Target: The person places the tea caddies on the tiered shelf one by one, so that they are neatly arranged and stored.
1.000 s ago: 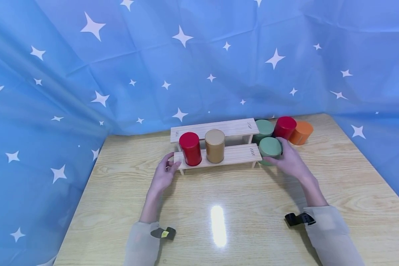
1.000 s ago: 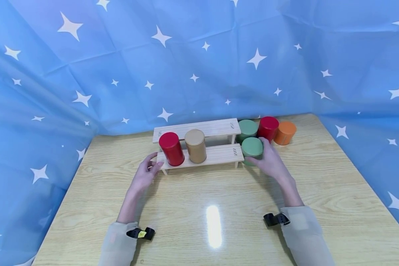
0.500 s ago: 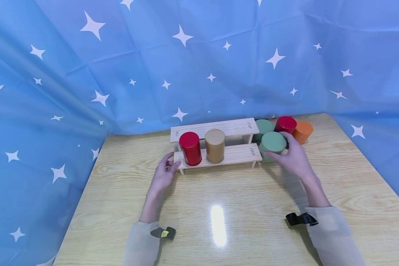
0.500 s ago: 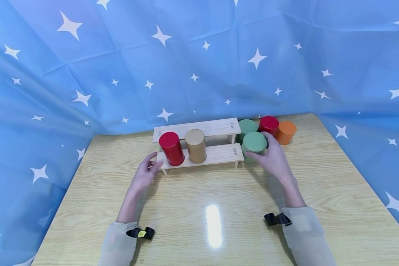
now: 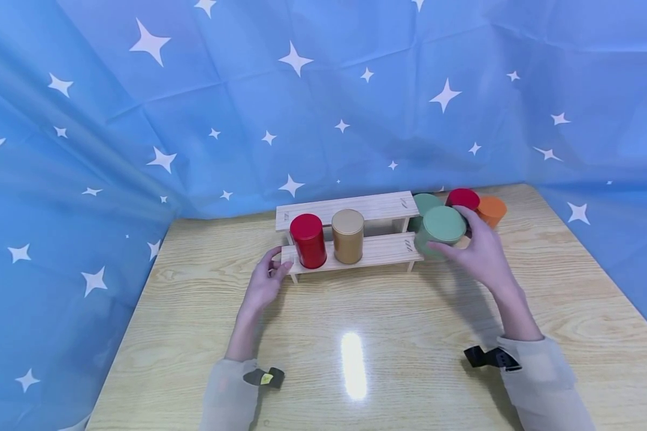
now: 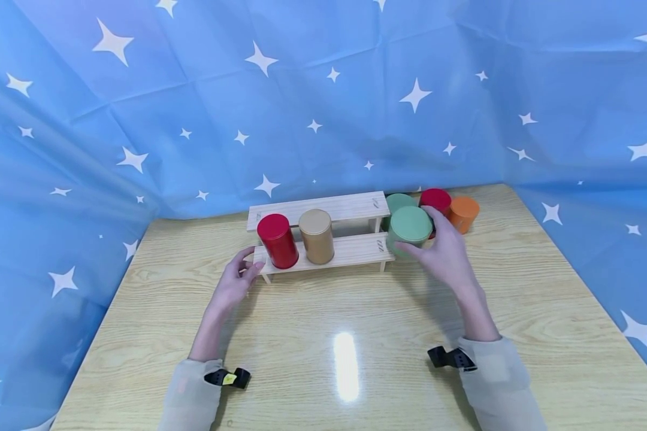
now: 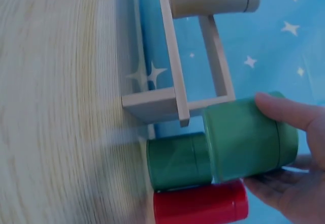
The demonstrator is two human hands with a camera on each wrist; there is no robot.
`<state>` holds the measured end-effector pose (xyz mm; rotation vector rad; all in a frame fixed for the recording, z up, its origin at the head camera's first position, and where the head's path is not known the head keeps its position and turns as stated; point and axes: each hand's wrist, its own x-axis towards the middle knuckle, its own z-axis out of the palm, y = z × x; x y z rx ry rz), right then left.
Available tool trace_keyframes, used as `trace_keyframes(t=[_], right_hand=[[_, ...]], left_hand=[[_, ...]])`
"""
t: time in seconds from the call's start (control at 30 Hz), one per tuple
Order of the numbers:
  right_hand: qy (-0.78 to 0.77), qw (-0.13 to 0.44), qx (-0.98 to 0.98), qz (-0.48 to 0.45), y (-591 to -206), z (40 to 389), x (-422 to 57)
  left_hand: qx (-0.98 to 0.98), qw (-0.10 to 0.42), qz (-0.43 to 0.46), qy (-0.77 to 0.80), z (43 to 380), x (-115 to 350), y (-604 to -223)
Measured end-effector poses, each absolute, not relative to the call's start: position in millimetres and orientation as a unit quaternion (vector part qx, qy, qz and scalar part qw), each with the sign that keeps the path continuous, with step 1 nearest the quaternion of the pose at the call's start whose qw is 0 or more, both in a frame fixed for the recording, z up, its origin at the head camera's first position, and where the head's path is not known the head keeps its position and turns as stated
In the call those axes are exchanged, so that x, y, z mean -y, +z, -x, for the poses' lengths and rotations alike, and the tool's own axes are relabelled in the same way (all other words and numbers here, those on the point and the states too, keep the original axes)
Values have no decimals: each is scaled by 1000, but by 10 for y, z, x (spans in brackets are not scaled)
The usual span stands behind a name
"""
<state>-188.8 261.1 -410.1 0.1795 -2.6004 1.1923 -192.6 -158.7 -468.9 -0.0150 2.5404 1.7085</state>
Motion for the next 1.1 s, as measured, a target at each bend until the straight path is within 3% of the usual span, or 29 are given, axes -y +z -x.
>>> trace_keyframes(t=[1.1], right_hand=[[457,111,870,-147,-4288,1900,-2041]], left_hand=[[-829,36,7,559,1933,1570,-4698]])
